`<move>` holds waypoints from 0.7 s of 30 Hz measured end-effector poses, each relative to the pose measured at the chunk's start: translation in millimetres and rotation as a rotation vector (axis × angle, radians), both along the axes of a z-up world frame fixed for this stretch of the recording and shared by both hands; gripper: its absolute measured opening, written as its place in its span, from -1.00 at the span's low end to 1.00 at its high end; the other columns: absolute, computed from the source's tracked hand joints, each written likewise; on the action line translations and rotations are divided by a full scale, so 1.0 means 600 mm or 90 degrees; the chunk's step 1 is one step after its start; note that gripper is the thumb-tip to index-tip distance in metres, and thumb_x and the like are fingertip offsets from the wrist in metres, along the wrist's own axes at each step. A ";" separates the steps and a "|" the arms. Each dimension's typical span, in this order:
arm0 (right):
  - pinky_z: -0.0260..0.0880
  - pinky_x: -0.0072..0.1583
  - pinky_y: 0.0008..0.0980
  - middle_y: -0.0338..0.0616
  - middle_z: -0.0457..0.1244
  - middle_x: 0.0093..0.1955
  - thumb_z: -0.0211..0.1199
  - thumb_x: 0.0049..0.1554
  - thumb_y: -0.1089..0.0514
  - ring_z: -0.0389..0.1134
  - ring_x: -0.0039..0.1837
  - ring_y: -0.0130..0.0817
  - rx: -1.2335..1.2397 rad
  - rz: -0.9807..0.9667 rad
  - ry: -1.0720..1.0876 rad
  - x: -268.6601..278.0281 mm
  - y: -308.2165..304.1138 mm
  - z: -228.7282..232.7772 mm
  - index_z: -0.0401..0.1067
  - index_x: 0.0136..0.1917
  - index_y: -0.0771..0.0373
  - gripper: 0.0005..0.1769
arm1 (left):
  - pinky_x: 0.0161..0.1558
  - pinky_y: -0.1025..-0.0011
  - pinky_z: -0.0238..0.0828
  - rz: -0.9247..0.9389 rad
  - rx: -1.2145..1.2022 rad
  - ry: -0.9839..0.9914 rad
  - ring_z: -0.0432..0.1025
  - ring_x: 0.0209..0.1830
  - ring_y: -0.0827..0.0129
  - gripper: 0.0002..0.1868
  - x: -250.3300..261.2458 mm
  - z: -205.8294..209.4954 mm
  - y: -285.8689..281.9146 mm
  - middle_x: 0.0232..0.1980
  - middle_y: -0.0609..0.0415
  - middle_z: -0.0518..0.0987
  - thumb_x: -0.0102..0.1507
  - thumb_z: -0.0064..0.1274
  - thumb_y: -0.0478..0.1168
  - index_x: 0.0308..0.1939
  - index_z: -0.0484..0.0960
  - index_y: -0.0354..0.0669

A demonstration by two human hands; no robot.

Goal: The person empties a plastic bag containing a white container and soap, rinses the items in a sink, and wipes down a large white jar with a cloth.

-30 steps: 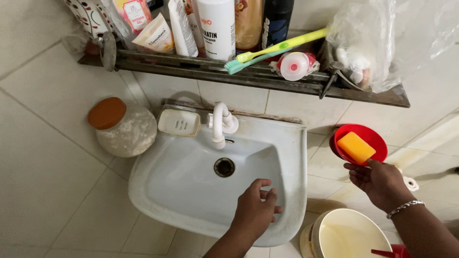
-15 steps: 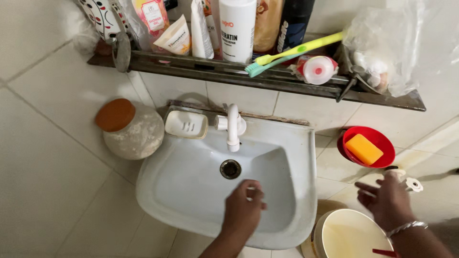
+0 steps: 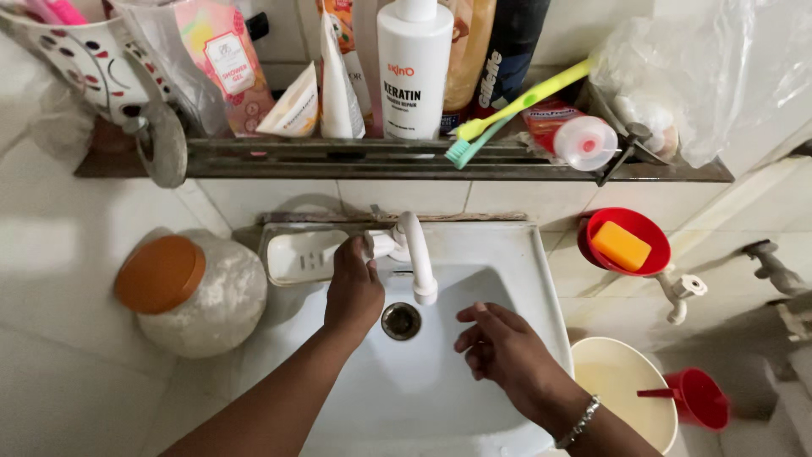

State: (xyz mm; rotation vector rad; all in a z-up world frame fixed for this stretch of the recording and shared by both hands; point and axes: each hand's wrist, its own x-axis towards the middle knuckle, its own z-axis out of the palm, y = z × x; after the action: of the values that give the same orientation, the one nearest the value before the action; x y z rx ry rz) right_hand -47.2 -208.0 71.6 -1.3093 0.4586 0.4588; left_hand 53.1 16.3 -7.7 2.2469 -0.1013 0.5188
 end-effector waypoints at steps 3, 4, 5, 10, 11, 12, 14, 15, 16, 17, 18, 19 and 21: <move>0.27 -0.16 -0.33 -0.06 0.26 -0.23 0.02 0.29 -0.08 0.17 -0.26 -0.35 0.007 -0.010 0.012 0.007 0.031 0.005 0.41 0.12 0.30 -0.59 | 0.16 0.05 0.38 -0.030 -0.009 0.124 0.38 0.24 -0.10 -0.59 0.009 0.014 0.008 0.22 -0.12 0.43 0.29 -0.16 -0.41 0.23 0.34 -0.14; 0.26 -0.16 -0.32 -0.07 0.26 -0.23 0.03 0.29 -0.07 0.17 -0.26 -0.35 0.008 -0.017 0.010 0.008 0.038 0.004 0.41 0.12 0.31 -0.60 | 0.13 0.06 0.39 -0.034 -0.021 0.124 0.38 0.22 -0.10 -0.58 0.007 0.022 0.011 0.24 -0.13 0.40 0.29 -0.13 -0.38 0.24 0.31 -0.14; 0.26 -0.17 -0.32 -0.07 0.26 -0.23 0.03 0.29 -0.07 0.16 -0.26 -0.36 0.009 -0.023 0.008 0.008 0.044 0.003 0.41 0.12 0.31 -0.60 | 0.11 0.07 0.40 -0.038 -0.033 0.124 0.38 0.20 -0.10 -0.57 0.003 0.029 0.013 0.25 -0.14 0.36 0.29 -0.10 -0.35 0.25 0.28 -0.15; 0.27 -0.16 -0.31 -0.07 0.27 -0.23 0.02 0.29 -0.03 0.18 -0.25 -0.34 -0.006 -0.068 0.017 0.007 0.060 -0.002 0.41 0.12 0.31 -0.63 | 0.13 0.07 0.37 -0.069 -0.036 0.067 0.34 0.25 -0.10 -0.40 0.000 0.041 0.021 0.27 -0.17 0.34 0.23 0.10 -0.27 0.31 0.23 -0.20; 0.26 -0.16 -0.31 -0.07 0.27 -0.23 0.02 0.29 -0.03 0.18 -0.25 -0.33 -0.008 -0.076 0.016 0.007 0.063 -0.002 0.41 0.12 0.30 -0.63 | 0.15 0.06 0.36 -0.070 -0.032 0.021 0.32 0.27 -0.13 -0.34 0.002 0.037 0.023 0.29 -0.20 0.32 0.21 0.13 -0.27 0.35 0.21 -0.23; 0.26 -0.16 -0.31 -0.07 0.26 -0.23 0.02 0.29 -0.03 0.18 -0.25 -0.33 -0.010 -0.083 0.019 0.007 0.067 -0.001 0.41 0.12 0.31 -0.62 | 0.16 0.06 0.35 -0.072 -0.028 -0.024 0.30 0.28 -0.15 -0.28 0.005 0.033 0.026 0.32 -0.24 0.31 0.20 0.16 -0.27 0.38 0.19 -0.26; 0.26 -0.17 -0.30 -0.06 0.26 -0.22 0.01 0.30 -0.04 0.18 -0.26 -0.32 -0.016 -0.096 0.023 0.009 0.073 0.001 0.41 0.12 0.32 -0.61 | 0.18 0.09 0.36 -0.080 -0.004 -0.016 0.30 0.30 -0.12 -0.28 0.011 0.027 0.034 0.33 -0.23 0.31 0.22 0.18 -0.26 0.40 0.20 -0.22; 0.27 -0.16 -0.31 -0.06 0.26 -0.22 0.01 0.30 -0.03 0.18 -0.25 -0.32 -0.011 -0.093 0.017 0.009 0.075 0.003 0.41 0.13 0.32 -0.62 | 0.19 0.10 0.37 -0.084 0.008 -0.012 0.30 0.31 -0.11 -0.28 0.012 0.025 0.037 0.34 -0.22 0.31 0.23 0.20 -0.25 0.41 0.20 -0.21; 0.27 -0.16 -0.31 -0.06 0.27 -0.21 0.01 0.30 -0.02 0.19 -0.25 -0.32 -0.005 -0.090 0.011 0.009 0.077 0.004 0.40 0.13 0.32 -0.63 | 0.14 0.16 0.43 -0.098 -0.020 0.022 0.34 0.27 -0.06 -0.28 0.011 0.024 0.040 0.35 -0.21 0.29 0.22 0.17 -0.26 0.41 0.19 -0.20; 0.27 -0.16 -0.31 -0.06 0.27 -0.20 0.01 0.31 -0.01 0.19 -0.25 -0.32 0.000 -0.087 0.006 0.008 0.078 0.005 0.39 0.13 0.32 -0.64 | 0.09 0.22 0.49 -0.113 -0.048 0.057 0.38 0.23 -0.02 -0.27 0.009 0.023 0.044 0.37 -0.20 0.27 0.21 0.14 -0.26 0.42 0.18 -0.19; 0.28 -0.15 -0.31 -0.06 0.27 -0.19 0.00 0.31 0.00 0.19 -0.24 -0.32 -0.001 -0.090 0.011 0.010 0.080 0.006 0.39 0.14 0.32 -0.64 | 0.03 0.28 0.54 -0.127 -0.075 0.091 0.42 0.18 0.02 -0.27 0.009 0.022 0.048 0.38 -0.19 0.26 0.20 0.11 -0.27 0.42 0.17 -0.18; 0.28 -0.14 -0.30 -0.06 0.27 -0.19 -0.01 0.30 0.00 0.19 -0.23 -0.32 -0.002 -0.093 0.016 0.011 0.082 0.007 0.39 0.14 0.31 -0.64 | 0.01 0.29 0.55 -0.128 -0.063 0.043 0.42 0.18 0.00 -0.33 0.007 0.020 0.050 0.33 -0.18 0.31 0.21 0.12 -0.29 0.38 0.23 -0.19; 0.29 -0.13 -0.30 -0.06 0.27 -0.17 -0.02 0.30 0.02 0.20 -0.22 -0.32 0.003 -0.088 0.019 0.012 0.088 0.006 0.39 0.15 0.32 -0.64 | -0.02 0.30 0.56 -0.126 -0.036 -0.053 0.41 0.18 -0.04 -0.44 -0.007 0.010 0.056 0.22 -0.17 0.43 0.22 0.14 -0.32 0.29 0.35 -0.21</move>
State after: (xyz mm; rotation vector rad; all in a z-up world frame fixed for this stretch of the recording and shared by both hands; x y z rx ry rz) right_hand -40.0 -155.5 75.4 -1.2591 0.5689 0.3644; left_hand 49.1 50.0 -2.0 2.1322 -0.3439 0.5005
